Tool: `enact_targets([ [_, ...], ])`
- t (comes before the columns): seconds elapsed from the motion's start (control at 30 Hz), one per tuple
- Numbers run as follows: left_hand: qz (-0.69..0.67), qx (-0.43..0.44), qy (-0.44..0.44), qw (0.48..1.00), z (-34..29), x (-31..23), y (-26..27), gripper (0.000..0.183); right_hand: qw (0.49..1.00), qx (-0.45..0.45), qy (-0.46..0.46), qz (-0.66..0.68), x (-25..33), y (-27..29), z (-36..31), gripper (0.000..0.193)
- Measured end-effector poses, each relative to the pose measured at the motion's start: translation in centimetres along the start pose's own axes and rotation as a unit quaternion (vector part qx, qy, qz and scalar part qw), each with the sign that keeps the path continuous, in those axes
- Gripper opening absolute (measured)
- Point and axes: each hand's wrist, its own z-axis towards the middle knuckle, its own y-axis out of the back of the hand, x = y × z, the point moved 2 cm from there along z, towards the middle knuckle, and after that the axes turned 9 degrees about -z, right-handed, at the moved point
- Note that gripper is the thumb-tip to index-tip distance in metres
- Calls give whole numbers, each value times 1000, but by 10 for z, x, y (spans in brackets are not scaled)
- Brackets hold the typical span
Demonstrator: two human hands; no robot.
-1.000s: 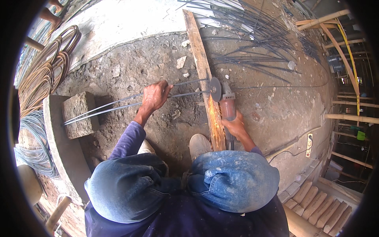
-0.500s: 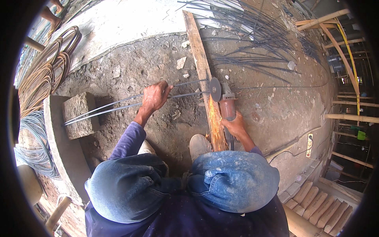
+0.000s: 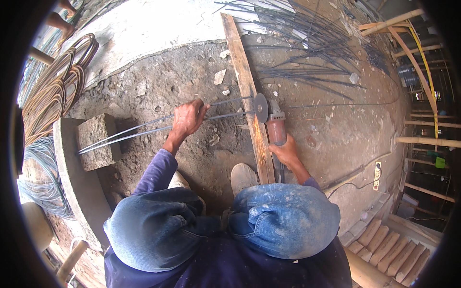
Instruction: The person uses an angle grinder to cut metal rods on a construction site. They position each rod on a wooden plank, cut it, and then place the cut pieces aside.
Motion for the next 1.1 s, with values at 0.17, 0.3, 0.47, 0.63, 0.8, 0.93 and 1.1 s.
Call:
enact_targets([
  [0.17, 2, -5, -4, 1000, 1, 2, -2, 41, 999, 12, -15, 26, 9, 4, -14, 49],
  [0.3, 6, -10, -13, 1000, 0, 2, -2, 41, 1000, 10, -15, 25, 8, 2, -14, 46],
  [0.47, -2, -4, -4, 1000, -1, 2, -2, 41, 1000, -8, 2, 11, 1, 0, -4, 43],
  [0.63, 5, -10, -14, 1000, 0, 3, -2, 42, 1000, -11, 17, 11, 2, -1, -4, 43],
  [0.8, 6, -4, -7, 1000, 0, 3, -3, 42, 999, 12, -20, 22, 2, 2, -12, 44],
  [0.93, -1, 4, 0, 1000, 1, 3, -3, 41, 1000, -11, -4, -13, 6, 2, -10, 47],
  [1.1, 0, 4, -2, 1000, 0, 3, -1, 42, 999, 8, -25, 31, 11, 1, -9, 48],
])
